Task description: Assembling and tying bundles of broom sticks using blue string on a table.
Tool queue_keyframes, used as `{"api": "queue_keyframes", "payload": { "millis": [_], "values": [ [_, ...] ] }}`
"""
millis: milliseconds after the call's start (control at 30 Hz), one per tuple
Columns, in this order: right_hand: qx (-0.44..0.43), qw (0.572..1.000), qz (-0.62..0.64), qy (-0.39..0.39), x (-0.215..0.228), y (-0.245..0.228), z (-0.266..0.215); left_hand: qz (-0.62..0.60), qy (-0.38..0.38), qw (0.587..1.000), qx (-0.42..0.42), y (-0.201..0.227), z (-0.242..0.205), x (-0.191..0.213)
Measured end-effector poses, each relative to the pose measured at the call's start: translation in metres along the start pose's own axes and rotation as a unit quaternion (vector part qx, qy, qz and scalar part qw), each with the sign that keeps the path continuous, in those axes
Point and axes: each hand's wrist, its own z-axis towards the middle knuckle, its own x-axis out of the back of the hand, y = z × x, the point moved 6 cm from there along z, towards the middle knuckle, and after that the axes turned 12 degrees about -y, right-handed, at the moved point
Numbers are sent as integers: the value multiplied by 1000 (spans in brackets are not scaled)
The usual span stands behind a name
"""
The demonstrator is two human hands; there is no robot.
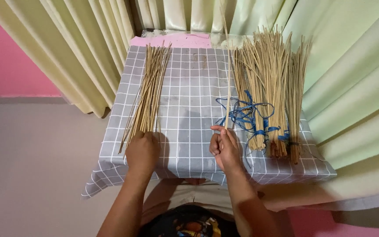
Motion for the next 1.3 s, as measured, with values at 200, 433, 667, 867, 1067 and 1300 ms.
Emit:
{"api": "queue_keyframes", "payload": {
  "millis": [200,433,667,867,1067,1300],
  "values": [
    [-16,999,-28,5,-8,-3,-4,-118,16,990,-74,57,-22,30],
    [-85,977,-190,-40,-49,19,-27,-520,-65,832,-184,101,-31,7],
    [-118,925,-349,-93,-85,7,-42,-640,-66,752,-142,76,-26,19],
    [-83,855,-511,-24,-77,-74,-35,-290,-15,956,51,-52,37,70],
    [-243,683,-687,-52,-93,-83,5,-102,-120,984,84,-70,49,64],
    [-336,580,-718,-187,-136,-50,47,-63,-146,987,39,-67,70,53]
  ]
}}
